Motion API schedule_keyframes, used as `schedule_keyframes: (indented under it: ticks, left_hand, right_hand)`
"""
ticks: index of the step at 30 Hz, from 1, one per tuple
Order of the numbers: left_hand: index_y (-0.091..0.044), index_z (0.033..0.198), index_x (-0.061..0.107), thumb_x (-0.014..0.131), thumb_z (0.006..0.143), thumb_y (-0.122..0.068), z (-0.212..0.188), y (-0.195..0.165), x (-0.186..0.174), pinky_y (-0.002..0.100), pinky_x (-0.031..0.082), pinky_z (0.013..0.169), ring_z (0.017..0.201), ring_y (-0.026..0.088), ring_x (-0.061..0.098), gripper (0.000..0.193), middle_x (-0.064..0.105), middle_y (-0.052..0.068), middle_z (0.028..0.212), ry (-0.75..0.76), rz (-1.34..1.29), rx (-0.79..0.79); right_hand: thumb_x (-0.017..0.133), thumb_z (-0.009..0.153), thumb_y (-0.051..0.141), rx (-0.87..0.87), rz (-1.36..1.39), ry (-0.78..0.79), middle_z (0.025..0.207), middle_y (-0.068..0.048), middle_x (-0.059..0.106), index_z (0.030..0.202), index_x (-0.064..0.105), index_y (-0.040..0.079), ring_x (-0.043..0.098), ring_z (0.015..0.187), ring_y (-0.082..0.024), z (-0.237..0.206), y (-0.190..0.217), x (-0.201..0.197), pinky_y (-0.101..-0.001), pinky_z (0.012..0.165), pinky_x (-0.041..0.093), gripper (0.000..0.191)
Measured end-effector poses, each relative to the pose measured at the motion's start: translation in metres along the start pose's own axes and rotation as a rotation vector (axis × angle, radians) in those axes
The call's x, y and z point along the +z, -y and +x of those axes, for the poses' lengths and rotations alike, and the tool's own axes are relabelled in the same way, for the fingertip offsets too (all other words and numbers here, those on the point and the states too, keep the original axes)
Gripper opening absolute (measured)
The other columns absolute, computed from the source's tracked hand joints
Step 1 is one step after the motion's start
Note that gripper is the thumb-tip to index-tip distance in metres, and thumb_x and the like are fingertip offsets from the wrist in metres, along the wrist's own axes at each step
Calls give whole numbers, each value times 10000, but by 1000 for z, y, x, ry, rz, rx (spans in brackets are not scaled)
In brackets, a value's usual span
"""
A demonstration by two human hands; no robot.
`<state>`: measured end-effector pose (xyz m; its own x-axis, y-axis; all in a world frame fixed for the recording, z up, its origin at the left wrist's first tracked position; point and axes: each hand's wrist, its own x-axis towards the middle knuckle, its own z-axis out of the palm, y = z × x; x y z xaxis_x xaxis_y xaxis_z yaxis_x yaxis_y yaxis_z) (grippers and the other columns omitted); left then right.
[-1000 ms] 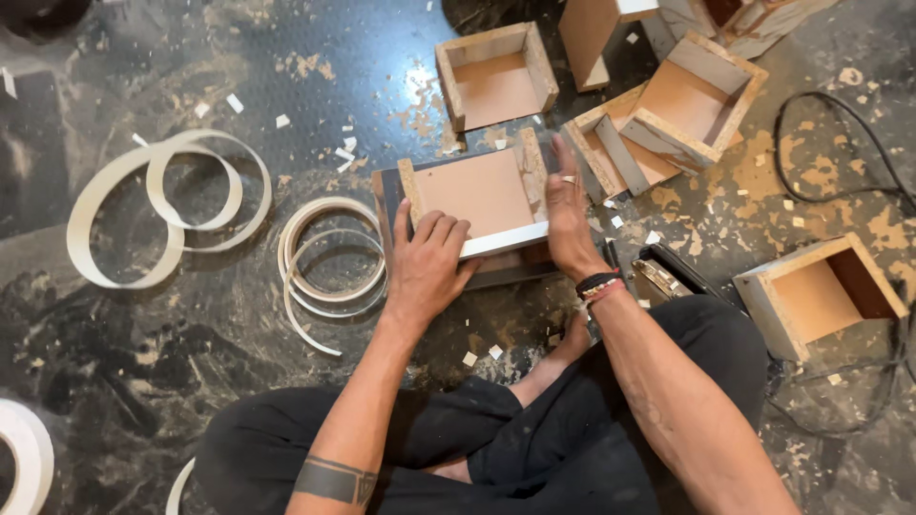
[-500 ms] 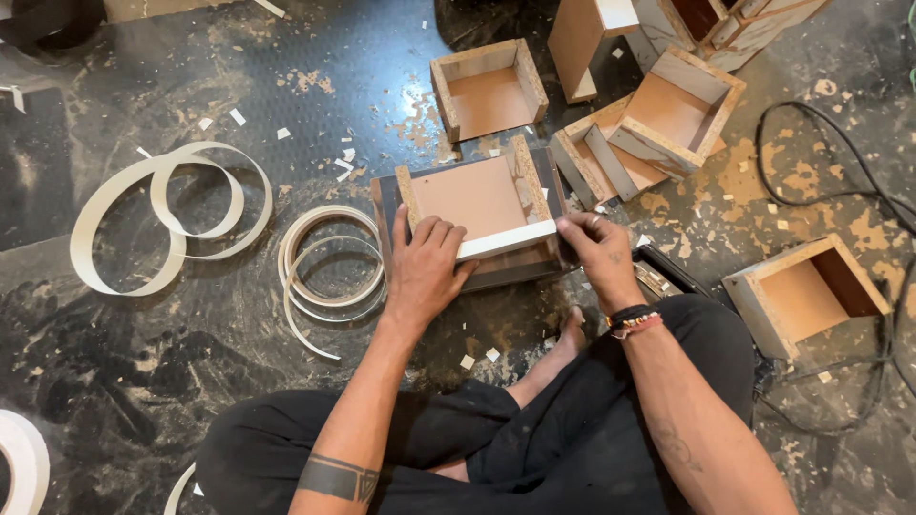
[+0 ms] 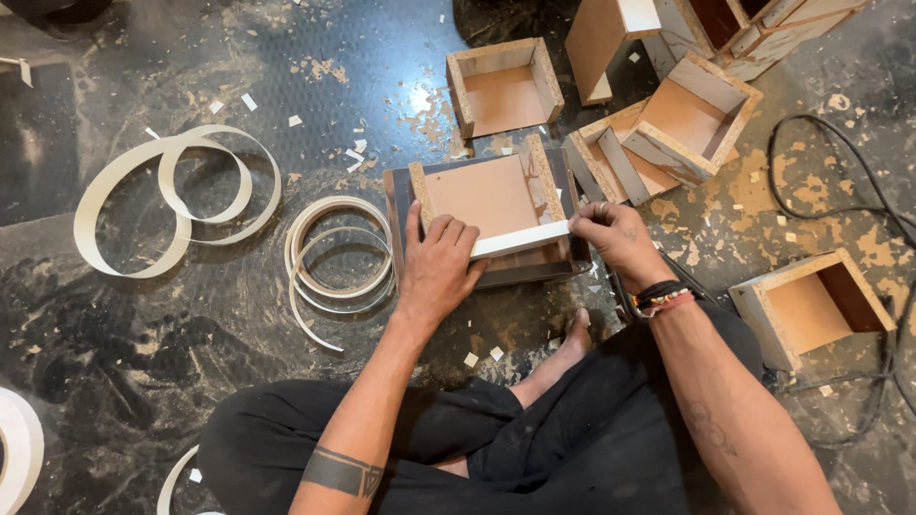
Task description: The person sits on the workshop floor and applies white edge banding tape to the front edges of small particleboard boxes. They press the tape onto an edge with a hot iron, run a hand along it to set it, then fold and press the tape over the box edges, repeating the process on successive boxes.
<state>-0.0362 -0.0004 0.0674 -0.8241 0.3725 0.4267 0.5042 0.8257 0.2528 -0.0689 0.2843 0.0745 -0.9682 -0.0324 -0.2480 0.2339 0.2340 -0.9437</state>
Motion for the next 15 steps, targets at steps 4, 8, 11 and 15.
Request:
schedule_keyframes:
  ticks: [4, 8, 11, 15]
  left_hand:
    - [-84, 1051, 659, 855, 759, -288, 1, 1, -1, 637, 208, 1211, 1132, 264, 595, 407, 648, 66, 1018, 1, 3, -2]
    - [-82, 1035, 652, 856, 743, -282, 3, 0, -4, 637, 214, 1206, 1117, 266, 597, 409, 644, 72, 1004, 25, -9, -11]
    - [-83, 1035, 652, 858, 724, -282, 6, -2, -6, 639, 216, 1198, 1107, 269, 599, 423, 640, 69, 988, -6, -40, -17]
    - [-78, 1010, 650, 862, 710, -272, 9, -3, -8, 638, 229, 1192, 1100, 281, 598, 416, 640, 81, 981, 8, -19, -11]
  right_hand:
    - [712, 860, 224, -179, -716, -190, 842, -118, 723, 895, 734, 45, 664, 758, -256, -8, 14, 15, -394, 728, 510, 183]
    - [717, 812, 255, -558, -1153, -402, 821, -170, 672, 812, 676, 52, 647, 738, -356, -22, 30, 36, -519, 857, 466, 207]
    - [694, 786, 225, -530, -1297, -363, 824, -148, 653, 820, 674, 71, 635, 711, -324, -21, 44, 41, -511, 883, 449, 159]
    - [690, 748, 226, -581, -1376, -363, 808, -146, 663, 811, 678, 71, 646, 722, -334, -17, 54, 44, -507, 802, 449, 168]
